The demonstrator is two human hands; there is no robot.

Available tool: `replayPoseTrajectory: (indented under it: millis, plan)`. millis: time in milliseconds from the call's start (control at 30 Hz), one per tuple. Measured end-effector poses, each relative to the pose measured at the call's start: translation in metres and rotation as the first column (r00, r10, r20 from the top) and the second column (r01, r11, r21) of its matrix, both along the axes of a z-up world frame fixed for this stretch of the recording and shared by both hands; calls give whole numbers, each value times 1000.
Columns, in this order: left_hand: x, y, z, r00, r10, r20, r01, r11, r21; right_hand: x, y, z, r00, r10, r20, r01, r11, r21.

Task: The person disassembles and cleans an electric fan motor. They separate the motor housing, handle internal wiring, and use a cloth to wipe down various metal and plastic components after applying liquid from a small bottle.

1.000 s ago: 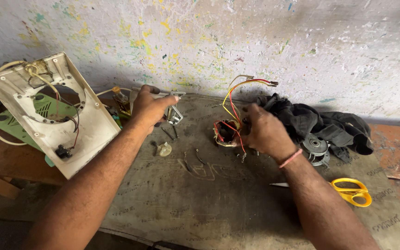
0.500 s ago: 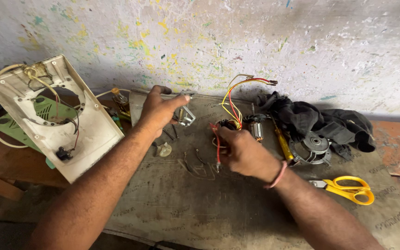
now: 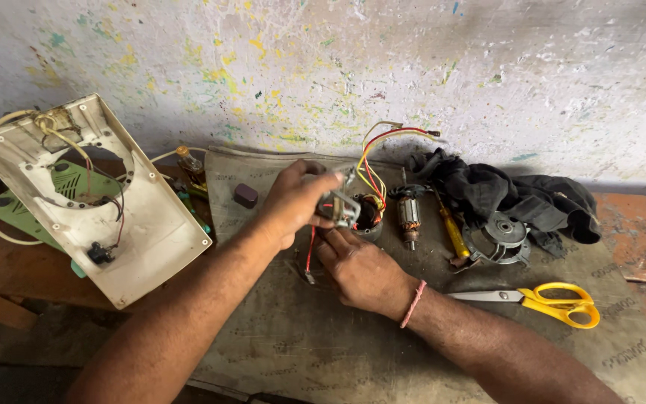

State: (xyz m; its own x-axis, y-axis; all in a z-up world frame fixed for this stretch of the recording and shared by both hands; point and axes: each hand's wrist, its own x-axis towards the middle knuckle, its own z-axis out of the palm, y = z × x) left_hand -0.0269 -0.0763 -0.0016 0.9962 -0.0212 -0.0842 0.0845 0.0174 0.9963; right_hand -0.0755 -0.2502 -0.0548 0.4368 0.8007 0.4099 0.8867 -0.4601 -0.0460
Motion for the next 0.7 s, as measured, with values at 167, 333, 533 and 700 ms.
replayPoseTrajectory:
  millis: [167, 333, 533, 700]
  plan:
    - [-20, -11, 23, 999, 8, 51, -33, 860, 509, -3, 2, -3, 999, 27, -37, -29, 998, -48]
    - [-21, -12, 28, 968, -83, 237, -132, 633, 762, -4, 1, -4, 997, 24, -67, -28, 997, -70]
    - [-7, -28, 27, 991, -99, 94, -17, 598, 801, -13, 5, -5, 998, -1, 59, 8, 993, -116]
    - [5, -49, 22, 967, -141, 210, -117, 487, 865, -15, 5, -1, 999, 4, 46, -3, 999, -36]
